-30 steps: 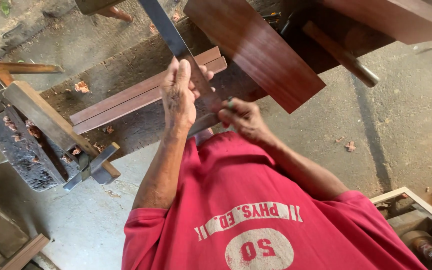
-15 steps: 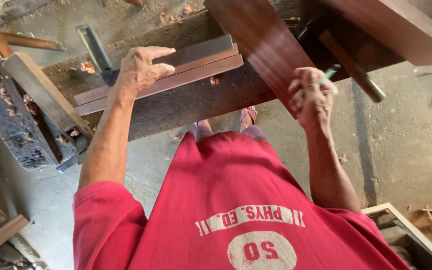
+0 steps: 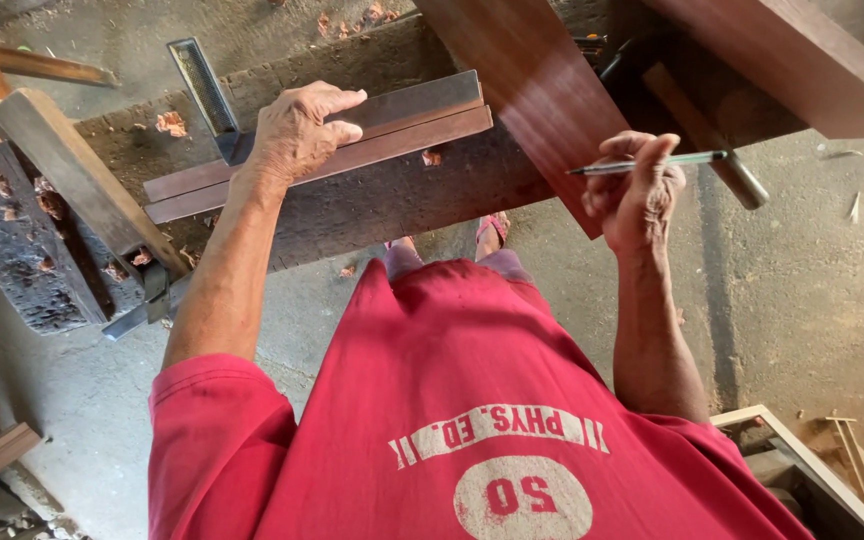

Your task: Measuring wooden planks with a tape measure and marking lines with a square and pen.

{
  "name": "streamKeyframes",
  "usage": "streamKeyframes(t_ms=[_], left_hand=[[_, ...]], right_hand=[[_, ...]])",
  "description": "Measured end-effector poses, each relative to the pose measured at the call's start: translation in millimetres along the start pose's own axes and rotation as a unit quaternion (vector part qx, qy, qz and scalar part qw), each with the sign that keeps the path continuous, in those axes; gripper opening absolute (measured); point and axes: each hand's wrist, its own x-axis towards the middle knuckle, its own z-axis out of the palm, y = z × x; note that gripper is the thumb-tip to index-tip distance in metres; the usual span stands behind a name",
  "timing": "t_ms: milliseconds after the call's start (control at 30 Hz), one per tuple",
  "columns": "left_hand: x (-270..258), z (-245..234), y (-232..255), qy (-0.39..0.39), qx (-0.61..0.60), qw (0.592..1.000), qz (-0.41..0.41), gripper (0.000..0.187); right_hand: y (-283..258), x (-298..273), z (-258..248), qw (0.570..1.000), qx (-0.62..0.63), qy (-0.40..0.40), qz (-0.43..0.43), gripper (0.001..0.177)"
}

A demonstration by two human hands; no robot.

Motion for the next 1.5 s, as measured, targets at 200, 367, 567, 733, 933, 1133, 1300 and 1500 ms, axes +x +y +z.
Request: streamKeyframes(t_ms=[200, 367, 567, 733, 933, 1133, 1300, 1500], left_hand=[[2, 6, -4, 0.006, 0.009, 1.000, 0.000, 0.047], [1, 11, -5, 0.035, 0.055, 0.998, 0.026, 0.044], [0, 11, -7, 0.048, 0.027, 0.997, 0.051, 0.045], [1, 14, -6, 0.049, 0.075, 0.995, 0.048, 0.042], [-2, 18, -6, 0.071, 0.068, 0.993, 0.067, 0.040], [-4, 19, -8, 0.095, 0.073, 0.987, 0.104, 0.039], [-1, 17, -4, 0.066, 0.090, 0.991, 0.075, 0.039], [0, 18, -9, 0.074, 0.078, 0.991, 0.084, 0.039]], right_hand=[[1, 2, 14, 0.993, 0.074, -0.080, -0.036, 0.054], [0, 3, 28, 0.984, 0.138, -0.107, -0.023, 0.039], [-2, 7, 45, 0.993, 0.054, -0.099, -0.040, 0.042], [-1, 17, 64, 0.995, 0.016, -0.091, -0.043, 0.035], [30, 39, 93, 0.985, -0.109, -0.085, -0.106, 0.018], [39, 48, 114, 0.955, -0.207, -0.091, -0.193, 0.014], [40, 55, 118, 0.936, -0.253, -0.096, -0.224, 0.014], [32, 54, 119, 0.944, -0.223, -0.124, -0.211, 0.013]])
